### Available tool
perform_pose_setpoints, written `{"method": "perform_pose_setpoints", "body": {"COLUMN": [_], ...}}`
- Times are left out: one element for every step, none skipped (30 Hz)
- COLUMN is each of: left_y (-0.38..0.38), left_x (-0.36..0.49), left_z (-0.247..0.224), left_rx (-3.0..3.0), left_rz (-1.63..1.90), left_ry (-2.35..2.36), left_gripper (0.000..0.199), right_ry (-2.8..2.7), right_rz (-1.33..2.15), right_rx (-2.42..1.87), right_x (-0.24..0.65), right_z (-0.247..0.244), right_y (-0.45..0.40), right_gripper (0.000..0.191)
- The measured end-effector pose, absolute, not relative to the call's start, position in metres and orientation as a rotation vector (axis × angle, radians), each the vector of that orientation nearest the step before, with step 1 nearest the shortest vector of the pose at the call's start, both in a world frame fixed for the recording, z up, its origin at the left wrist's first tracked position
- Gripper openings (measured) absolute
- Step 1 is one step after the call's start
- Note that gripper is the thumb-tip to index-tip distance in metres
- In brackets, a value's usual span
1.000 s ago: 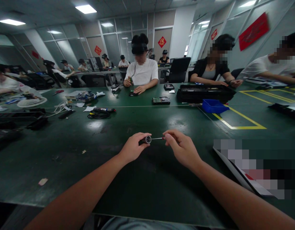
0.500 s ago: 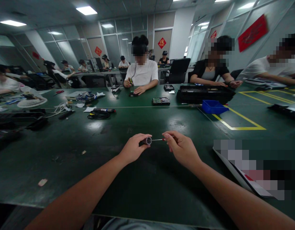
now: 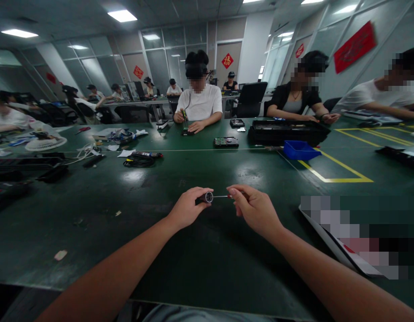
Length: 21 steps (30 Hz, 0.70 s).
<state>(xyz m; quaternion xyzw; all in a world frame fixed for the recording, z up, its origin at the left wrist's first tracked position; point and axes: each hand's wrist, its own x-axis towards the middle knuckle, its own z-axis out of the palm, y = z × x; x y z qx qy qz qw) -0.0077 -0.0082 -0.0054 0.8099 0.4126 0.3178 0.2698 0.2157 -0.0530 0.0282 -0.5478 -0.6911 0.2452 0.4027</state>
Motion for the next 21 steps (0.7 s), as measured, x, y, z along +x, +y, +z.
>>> {"method": "perform_pose_setpoints", "body": {"left_y": [-0.0081, -0.0081, -0.0081, -0.0081, -0.0081, -0.008, -0.0079, -0.0078, -0.0076, -0.0074, -0.0072, -0.007, -0.0069, -0.0068, -0.0067, -0.0067, -0.0068, -0.0069, -0.007, -0.0071, -0.0072], "left_x": [-0.0077, -0.0077, -0.0077, -0.0078, -0.0078, -0.0079, -0.008, -0.0082, -0.0084, -0.0087, -0.0089, -0.0091, -0.0093, -0.0094, -0.0095, -0.0095, -0.0095, -0.0094, -0.0093, -0.0092, -0.0092], "left_z": [-0.0056, -0.0057, -0.0057, -0.0056, -0.0056, -0.0056, -0.0057, -0.0058, -0.0061, -0.0064, -0.0068, -0.0072, -0.0075, -0.0077, -0.0079, -0.0079, -0.0079, -0.0079, -0.0078, -0.0078, -0.0078], "left_rx": [2.18, 2.178, 2.176, 2.176, 2.177, 2.18, 2.182, 2.185, 2.186, 2.186, 2.186, 2.185, 2.184, 2.184, 2.184, 2.184, 2.184, 2.184, 2.184, 2.183, 2.184], "left_rz": [0.859, 0.862, 0.866, 0.867, 0.867, 0.867, 0.867, 0.866, 0.866, 0.867, 0.867, 0.867, 0.867, 0.867, 0.868, 0.869, 0.869, 0.868, 0.867, 0.866, 0.866], "left_ry": [1.112, 1.112, 1.112, 1.111, 1.108, 1.106, 1.104, 1.102, 1.101, 1.102, 1.104, 1.105, 1.106, 1.105, 1.104, 1.103, 1.103, 1.104, 1.105, 1.106, 1.106], "left_gripper": [0.039, 0.039, 0.039, 0.038, 0.038, 0.038, 0.038, 0.038, 0.038, 0.039, 0.039, 0.039, 0.039, 0.039, 0.039, 0.039, 0.039, 0.039, 0.039, 0.039, 0.039], "right_ry": [-1.745, -1.744, -1.741, -1.738, -1.734, -1.732, -1.732, -1.734, -1.737, -1.74, -1.743, -1.747, -1.749, -1.751, -1.753, -1.754, -1.755, -1.756, -1.758, -1.761, -1.764], "right_rz": [0.619, 0.619, 0.618, 0.617, 0.62, 0.623, 0.624, 0.625, 0.622, 0.619, 0.617, 0.615, 0.615, 0.615, 0.614, 0.614, 0.615, 0.616, 0.619, 0.619, 0.616], "right_rx": [-1.386, -1.388, -1.392, -1.396, -1.4, -1.402, -1.401, -1.399, -1.396, -1.393, -1.39, -1.388, -1.386, -1.383, -1.382, -1.382, -1.385, -1.387, -1.388, -1.389, -1.386], "right_x": [0.2157, 0.2157, 0.2156, 0.2155, 0.2153, 0.2151, 0.2149, 0.2148, 0.2147, 0.2147, 0.2148, 0.2149, 0.215, 0.2152, 0.2154, 0.2155, 0.2157, 0.2157, 0.2158, 0.2158, 0.2158], "right_z": [0.0281, 0.028, 0.0281, 0.0281, 0.0283, 0.0284, 0.0285, 0.0286, 0.0287, 0.0288, 0.0288, 0.0288, 0.0288, 0.0287, 0.0287, 0.0287, 0.0287, 0.0289, 0.029, 0.0292, 0.0294], "right_y": [-0.0529, -0.0527, -0.0525, -0.0523, -0.0521, -0.052, -0.0519, -0.0519, -0.0519, -0.0519, -0.0519, -0.0519, -0.0519, -0.0519, -0.0519, -0.0519, -0.052, -0.052, -0.0521, -0.0521, -0.0521], "right_gripper": [0.034, 0.034, 0.034, 0.034, 0.035, 0.035, 0.035, 0.035, 0.035, 0.035, 0.035, 0.035, 0.035, 0.035, 0.036, 0.036, 0.036, 0.036, 0.036, 0.036, 0.036]}}
